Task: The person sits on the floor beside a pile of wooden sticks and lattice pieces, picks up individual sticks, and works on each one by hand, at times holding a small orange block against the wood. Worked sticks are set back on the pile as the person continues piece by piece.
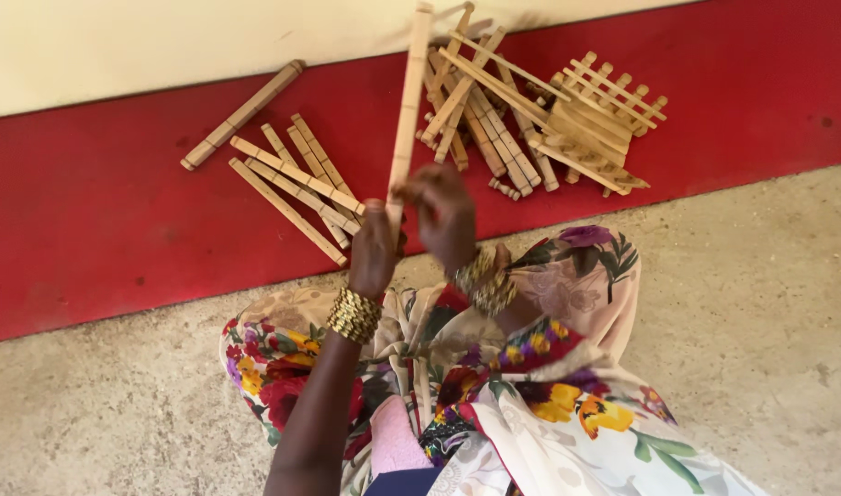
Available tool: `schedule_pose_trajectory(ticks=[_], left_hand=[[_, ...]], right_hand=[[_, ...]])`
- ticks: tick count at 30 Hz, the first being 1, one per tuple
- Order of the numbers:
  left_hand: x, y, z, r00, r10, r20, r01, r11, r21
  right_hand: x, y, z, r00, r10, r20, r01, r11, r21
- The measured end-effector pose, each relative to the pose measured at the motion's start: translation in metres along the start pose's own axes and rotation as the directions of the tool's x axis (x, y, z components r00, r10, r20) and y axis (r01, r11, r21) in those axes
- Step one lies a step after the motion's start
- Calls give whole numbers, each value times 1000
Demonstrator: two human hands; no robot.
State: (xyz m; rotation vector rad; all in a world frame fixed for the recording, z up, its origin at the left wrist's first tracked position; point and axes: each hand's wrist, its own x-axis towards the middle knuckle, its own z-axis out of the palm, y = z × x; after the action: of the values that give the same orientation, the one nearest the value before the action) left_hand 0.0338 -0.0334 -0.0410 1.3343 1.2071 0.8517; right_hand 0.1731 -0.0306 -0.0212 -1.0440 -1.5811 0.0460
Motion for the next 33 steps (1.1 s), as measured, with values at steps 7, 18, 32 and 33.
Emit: schedule_pose_trajectory(ticks=[7, 18, 32, 33], left_hand=[[-24, -11, 2, 990, 113, 88, -128, 973, 192], [-30, -43, -9, 926, 371, -70, -315, 862, 396], [-35, -32, -23, 872, 487, -50, -328, 656, 680], [-34, -32, -24, 901, 432, -40, -291, 671, 682]], right_hand=[[25, 23, -3, 999, 51, 10, -49, 988, -148], [-3, 8, 3, 984, 55, 170, -57, 998, 10], [-45, 13, 20, 953, 140, 269, -145, 989, -3], [-54, 13, 24, 945, 153, 289, -166, 986, 22]])
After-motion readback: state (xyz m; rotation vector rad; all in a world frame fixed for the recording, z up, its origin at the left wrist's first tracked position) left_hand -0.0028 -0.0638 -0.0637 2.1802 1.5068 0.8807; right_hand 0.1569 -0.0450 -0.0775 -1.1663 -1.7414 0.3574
